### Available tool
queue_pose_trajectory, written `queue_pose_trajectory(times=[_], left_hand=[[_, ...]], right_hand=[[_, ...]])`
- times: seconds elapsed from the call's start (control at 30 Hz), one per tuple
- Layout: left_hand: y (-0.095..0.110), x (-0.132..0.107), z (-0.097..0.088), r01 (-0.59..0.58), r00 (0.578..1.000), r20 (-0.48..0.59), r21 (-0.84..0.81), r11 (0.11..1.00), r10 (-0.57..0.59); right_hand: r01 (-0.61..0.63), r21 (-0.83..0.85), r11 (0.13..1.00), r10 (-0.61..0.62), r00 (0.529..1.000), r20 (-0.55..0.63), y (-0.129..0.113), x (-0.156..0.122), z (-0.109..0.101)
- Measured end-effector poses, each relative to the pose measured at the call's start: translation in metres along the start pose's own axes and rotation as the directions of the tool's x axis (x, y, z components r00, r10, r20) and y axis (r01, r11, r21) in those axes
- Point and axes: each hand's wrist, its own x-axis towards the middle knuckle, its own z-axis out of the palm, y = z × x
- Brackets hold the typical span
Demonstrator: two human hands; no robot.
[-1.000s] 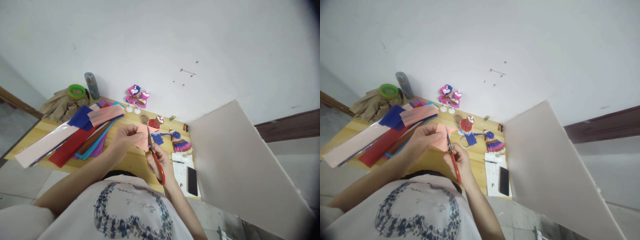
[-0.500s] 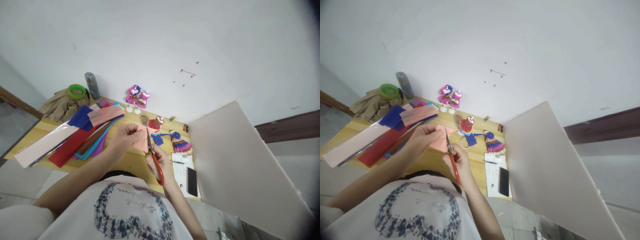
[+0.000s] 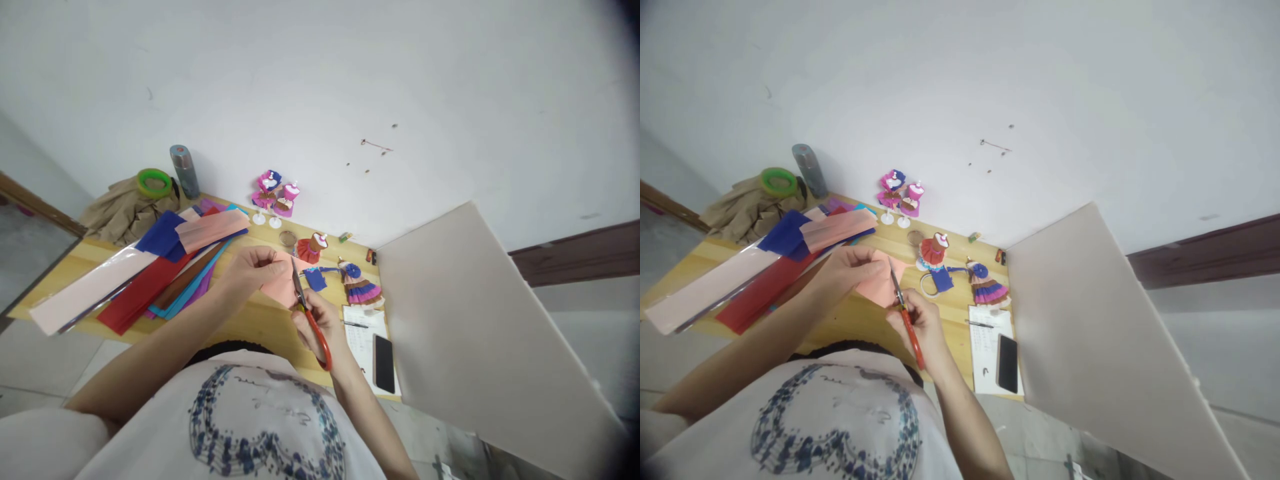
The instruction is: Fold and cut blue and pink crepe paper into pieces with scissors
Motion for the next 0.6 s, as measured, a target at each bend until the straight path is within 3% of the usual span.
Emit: queue_pose_trajectory(times=[0.27, 0.6], left_hand=[[-0.017, 0.007, -0.006, 0.011, 0.998, 0.057, -0.028, 1.0, -0.009], [-0.012, 0.009, -0.007, -0.004, 0.998, 0.055, 0.029, 1.0, 0.002]], right_hand=[[-0.018, 0.026, 1.0, 0.017, 0.999, 0.03, 0.004, -0.001, -0.001], [-0.059, 0.018, 0.998, 0.058, 0.997, 0.055, 0.003, -0.003, -0.003]])
